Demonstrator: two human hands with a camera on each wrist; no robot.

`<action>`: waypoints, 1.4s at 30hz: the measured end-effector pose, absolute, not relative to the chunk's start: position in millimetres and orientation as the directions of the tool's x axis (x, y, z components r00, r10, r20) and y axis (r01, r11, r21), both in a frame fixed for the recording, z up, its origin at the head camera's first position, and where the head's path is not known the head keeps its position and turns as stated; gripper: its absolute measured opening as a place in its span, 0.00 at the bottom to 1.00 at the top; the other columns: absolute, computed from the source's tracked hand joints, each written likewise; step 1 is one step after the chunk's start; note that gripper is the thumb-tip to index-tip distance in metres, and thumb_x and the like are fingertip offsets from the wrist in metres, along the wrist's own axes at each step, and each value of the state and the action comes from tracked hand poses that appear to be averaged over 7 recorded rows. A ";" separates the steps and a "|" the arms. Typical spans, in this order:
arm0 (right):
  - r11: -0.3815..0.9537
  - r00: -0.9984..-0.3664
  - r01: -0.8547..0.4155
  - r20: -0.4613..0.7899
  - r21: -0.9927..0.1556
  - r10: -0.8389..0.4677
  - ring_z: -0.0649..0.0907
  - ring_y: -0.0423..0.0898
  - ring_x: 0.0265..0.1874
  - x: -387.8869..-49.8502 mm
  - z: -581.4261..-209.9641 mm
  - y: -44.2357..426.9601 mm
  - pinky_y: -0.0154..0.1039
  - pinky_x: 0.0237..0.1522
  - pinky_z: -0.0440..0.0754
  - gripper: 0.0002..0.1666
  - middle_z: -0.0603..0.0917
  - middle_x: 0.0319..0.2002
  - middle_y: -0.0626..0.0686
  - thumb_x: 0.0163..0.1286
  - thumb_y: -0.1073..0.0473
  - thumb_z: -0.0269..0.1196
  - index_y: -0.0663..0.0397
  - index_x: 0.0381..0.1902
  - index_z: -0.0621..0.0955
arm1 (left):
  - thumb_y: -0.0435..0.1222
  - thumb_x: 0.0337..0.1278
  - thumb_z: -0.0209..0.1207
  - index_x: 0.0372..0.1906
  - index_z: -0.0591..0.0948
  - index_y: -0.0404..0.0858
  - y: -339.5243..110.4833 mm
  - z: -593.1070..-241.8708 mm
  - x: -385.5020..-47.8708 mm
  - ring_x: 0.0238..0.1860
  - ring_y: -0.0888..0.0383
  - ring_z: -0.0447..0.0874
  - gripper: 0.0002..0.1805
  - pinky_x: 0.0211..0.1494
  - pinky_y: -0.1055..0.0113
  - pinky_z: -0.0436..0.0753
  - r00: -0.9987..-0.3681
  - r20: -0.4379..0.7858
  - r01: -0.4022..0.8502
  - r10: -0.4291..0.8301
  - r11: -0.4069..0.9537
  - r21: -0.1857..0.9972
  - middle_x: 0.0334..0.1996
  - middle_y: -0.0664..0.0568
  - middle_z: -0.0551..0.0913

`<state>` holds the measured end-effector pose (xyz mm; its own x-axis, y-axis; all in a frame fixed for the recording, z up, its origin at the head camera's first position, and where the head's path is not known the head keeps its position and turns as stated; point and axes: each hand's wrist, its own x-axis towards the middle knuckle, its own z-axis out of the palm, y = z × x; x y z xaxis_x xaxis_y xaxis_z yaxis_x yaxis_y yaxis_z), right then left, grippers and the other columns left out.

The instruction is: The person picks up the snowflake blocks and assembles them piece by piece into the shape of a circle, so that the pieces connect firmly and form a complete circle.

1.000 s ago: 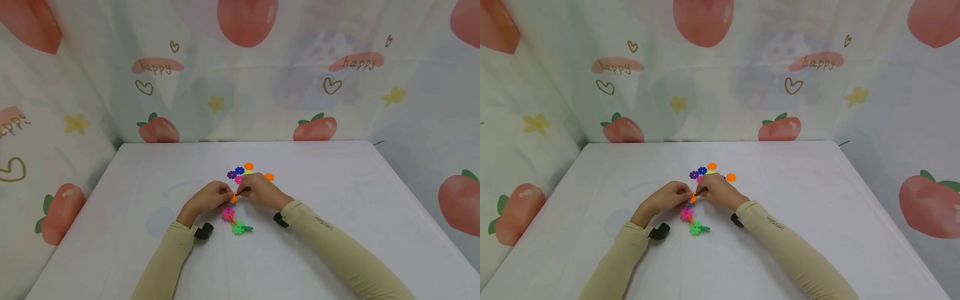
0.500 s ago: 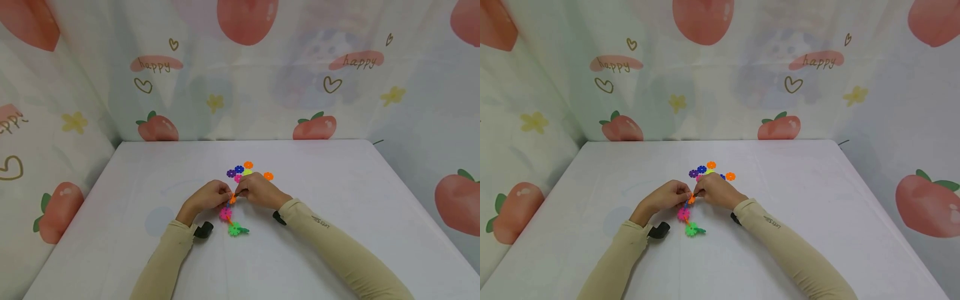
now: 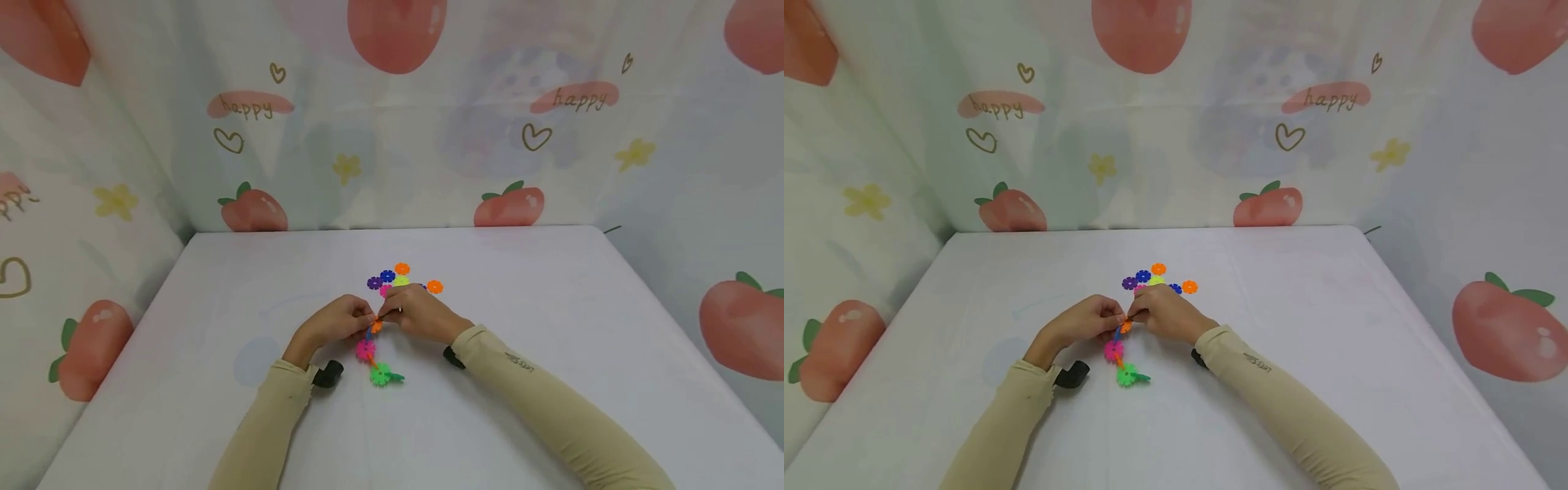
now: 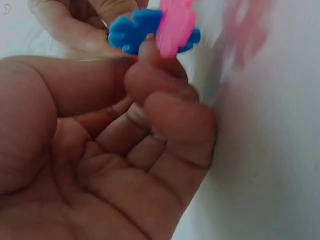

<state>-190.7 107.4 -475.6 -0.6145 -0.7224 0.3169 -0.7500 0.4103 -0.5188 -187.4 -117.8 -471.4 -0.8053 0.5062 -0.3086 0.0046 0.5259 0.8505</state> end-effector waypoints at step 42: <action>0.752 -0.920 -0.177 -0.164 -0.635 -0.356 0.79 0.58 0.52 -249.0 -478.4 182.7 0.52 0.58 0.81 0.17 0.83 0.50 0.61 0.73 0.67 0.67 0.67 0.58 0.85 | 0.51 0.82 0.56 0.54 0.83 0.38 -152.9 -473.1 -179.1 0.26 0.55 0.77 0.20 0.35 0.65 0.76 -0.688 -0.385 -0.067 0.615 0.475 0.878 0.29 0.48 0.83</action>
<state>-249.0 182.7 -478.4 -0.9201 -0.3557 -0.1643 -0.1771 0.7517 -0.6353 -179.1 -152.9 -473.1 -0.6883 0.6150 -0.3848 -0.0666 0.4746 0.8777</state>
